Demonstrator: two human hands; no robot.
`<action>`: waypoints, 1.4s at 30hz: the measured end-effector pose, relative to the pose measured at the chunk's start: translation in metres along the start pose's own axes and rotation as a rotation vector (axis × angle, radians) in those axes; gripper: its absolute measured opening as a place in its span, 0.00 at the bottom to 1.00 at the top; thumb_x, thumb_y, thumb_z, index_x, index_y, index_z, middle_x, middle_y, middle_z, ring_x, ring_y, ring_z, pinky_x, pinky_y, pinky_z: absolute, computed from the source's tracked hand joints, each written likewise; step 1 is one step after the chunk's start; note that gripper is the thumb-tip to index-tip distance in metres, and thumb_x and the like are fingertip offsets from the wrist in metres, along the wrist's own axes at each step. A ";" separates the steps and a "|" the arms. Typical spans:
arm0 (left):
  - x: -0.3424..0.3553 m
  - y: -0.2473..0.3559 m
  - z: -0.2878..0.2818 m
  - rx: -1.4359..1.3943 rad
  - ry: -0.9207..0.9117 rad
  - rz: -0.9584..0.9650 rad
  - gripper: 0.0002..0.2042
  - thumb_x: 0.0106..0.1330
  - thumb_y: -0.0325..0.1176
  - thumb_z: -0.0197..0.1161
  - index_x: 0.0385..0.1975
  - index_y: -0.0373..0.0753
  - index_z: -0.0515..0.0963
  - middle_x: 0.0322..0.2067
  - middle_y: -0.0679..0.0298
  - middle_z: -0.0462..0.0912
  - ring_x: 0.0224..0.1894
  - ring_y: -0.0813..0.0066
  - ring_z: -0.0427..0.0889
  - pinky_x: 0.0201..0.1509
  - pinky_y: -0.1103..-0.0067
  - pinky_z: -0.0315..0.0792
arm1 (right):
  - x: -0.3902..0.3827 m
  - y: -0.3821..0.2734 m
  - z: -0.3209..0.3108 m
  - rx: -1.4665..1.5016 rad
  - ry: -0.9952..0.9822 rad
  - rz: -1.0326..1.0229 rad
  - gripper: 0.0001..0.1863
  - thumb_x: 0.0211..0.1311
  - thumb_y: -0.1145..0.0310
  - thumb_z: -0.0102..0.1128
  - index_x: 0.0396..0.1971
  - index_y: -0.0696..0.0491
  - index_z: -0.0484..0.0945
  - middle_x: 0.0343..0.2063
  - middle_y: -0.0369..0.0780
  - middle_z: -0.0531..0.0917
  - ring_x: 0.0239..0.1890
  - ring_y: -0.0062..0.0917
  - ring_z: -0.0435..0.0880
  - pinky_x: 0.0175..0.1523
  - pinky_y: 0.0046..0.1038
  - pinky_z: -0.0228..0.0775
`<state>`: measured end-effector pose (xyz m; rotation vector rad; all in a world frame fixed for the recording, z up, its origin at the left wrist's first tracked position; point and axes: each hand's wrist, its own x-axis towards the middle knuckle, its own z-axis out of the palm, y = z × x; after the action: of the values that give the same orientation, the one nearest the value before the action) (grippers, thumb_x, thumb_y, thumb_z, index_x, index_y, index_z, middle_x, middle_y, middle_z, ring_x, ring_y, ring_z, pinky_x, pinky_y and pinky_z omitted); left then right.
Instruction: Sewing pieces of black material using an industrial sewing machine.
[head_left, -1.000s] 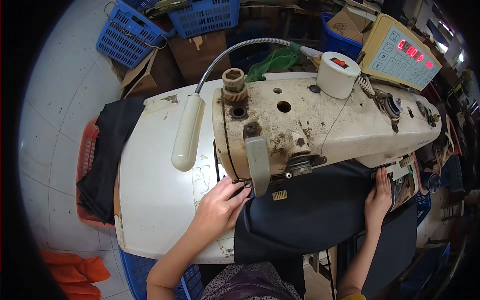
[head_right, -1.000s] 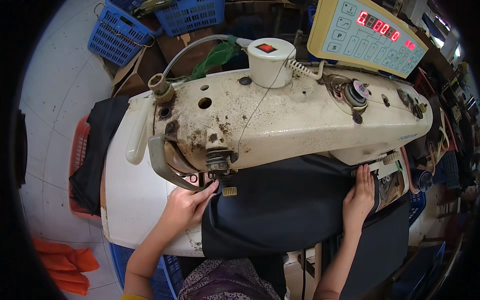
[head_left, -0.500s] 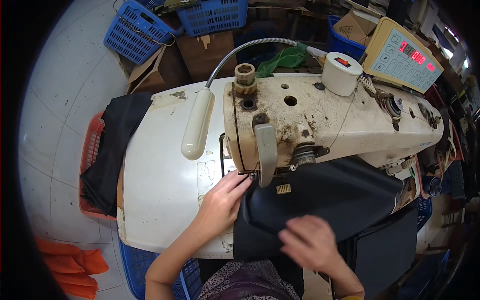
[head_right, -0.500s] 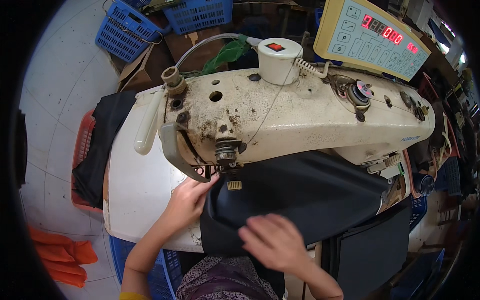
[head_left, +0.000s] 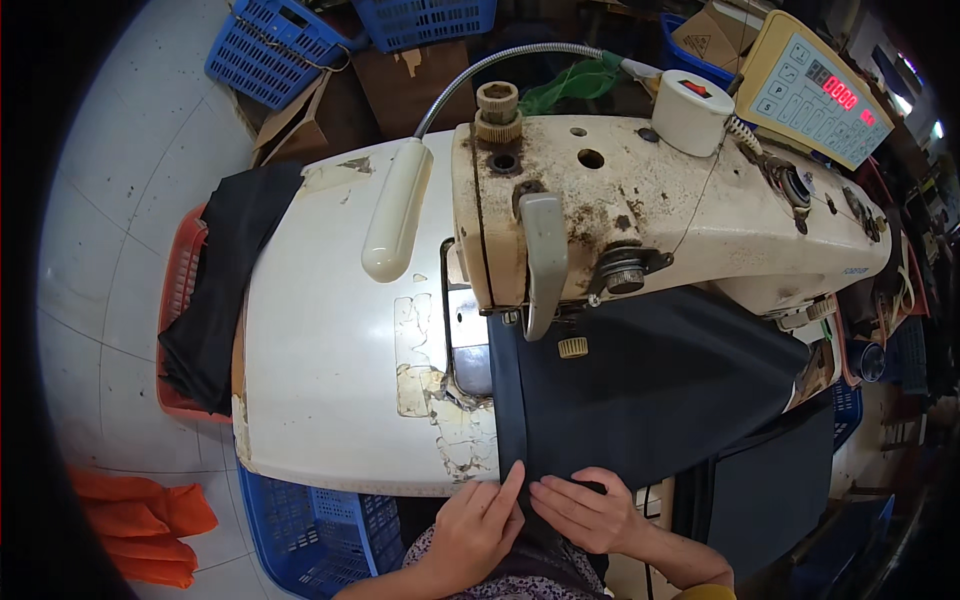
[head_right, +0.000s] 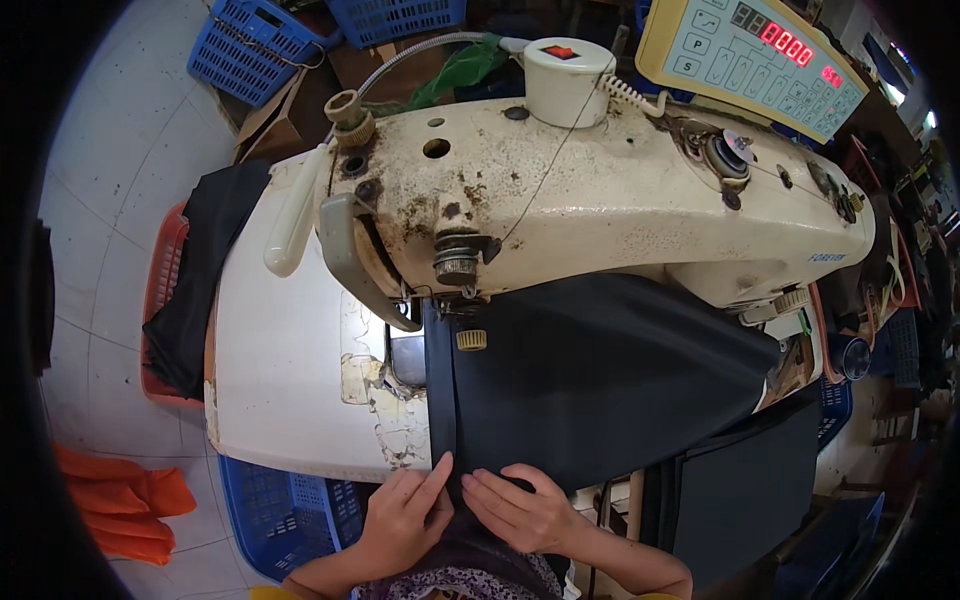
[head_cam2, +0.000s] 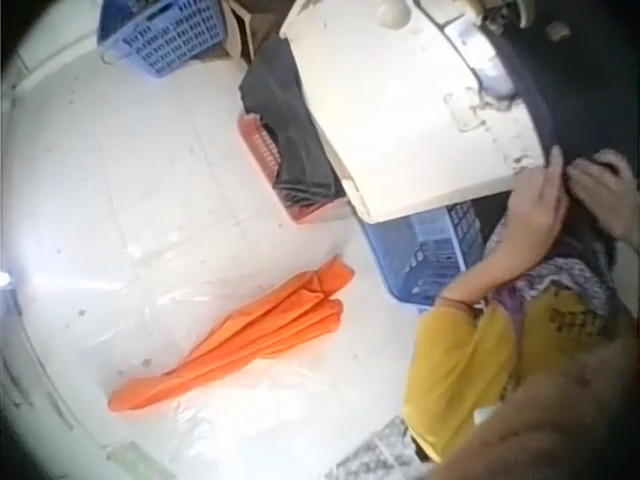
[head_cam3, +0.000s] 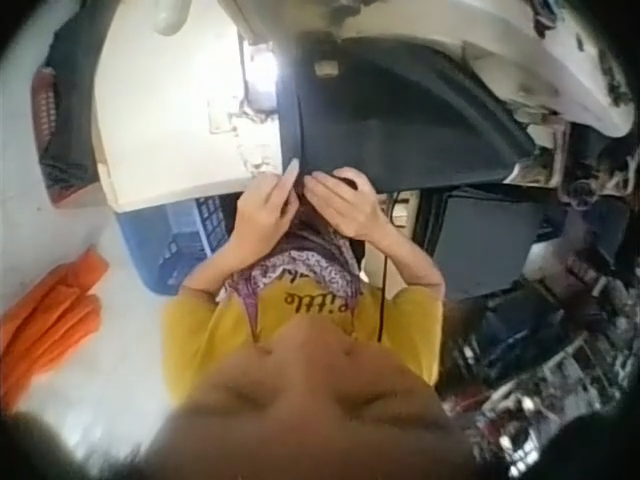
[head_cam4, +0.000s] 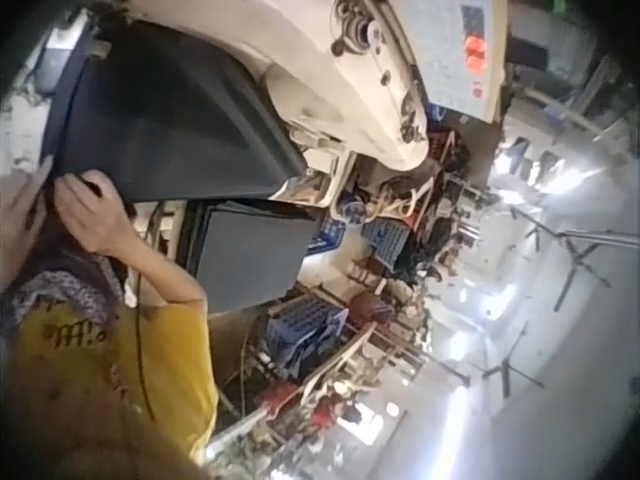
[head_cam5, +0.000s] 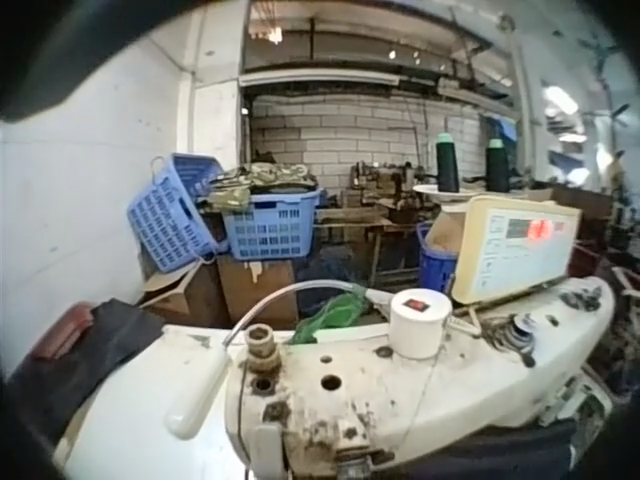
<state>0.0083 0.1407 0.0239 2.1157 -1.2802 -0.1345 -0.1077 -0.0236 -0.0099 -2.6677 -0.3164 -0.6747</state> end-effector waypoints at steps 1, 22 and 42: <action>0.000 -0.001 -0.001 0.010 -0.032 0.024 0.29 0.49 0.17 0.66 0.57 0.31 0.75 0.25 0.61 0.69 0.26 0.64 0.73 0.28 0.72 0.70 | 0.001 0.000 0.001 0.001 -0.003 0.001 0.12 0.55 0.72 0.61 0.39 0.51 0.86 0.48 0.34 0.84 0.52 0.23 0.82 0.51 0.31 0.70; 0.028 -0.006 0.000 0.254 -0.077 0.036 0.27 0.51 0.22 0.63 0.56 0.29 0.74 0.26 0.64 0.69 0.30 0.66 0.72 0.40 0.70 0.62 | 0.025 0.019 0.007 0.163 0.032 0.096 0.14 0.48 0.77 0.62 0.38 0.57 0.85 0.45 0.39 0.85 0.53 0.25 0.83 0.54 0.36 0.70; 0.093 -0.033 0.005 0.327 0.004 0.047 0.24 0.53 0.25 0.62 0.54 0.29 0.76 0.28 0.62 0.72 0.33 0.65 0.72 0.41 0.70 0.64 | 0.068 0.073 0.008 0.121 -0.039 0.153 0.17 0.48 0.78 0.65 0.42 0.54 0.84 0.47 0.35 0.85 0.53 0.26 0.82 0.57 0.36 0.68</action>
<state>0.0791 0.0719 0.0228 2.3523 -1.4279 0.1068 -0.0238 -0.0783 -0.0042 -2.5610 -0.1558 -0.5396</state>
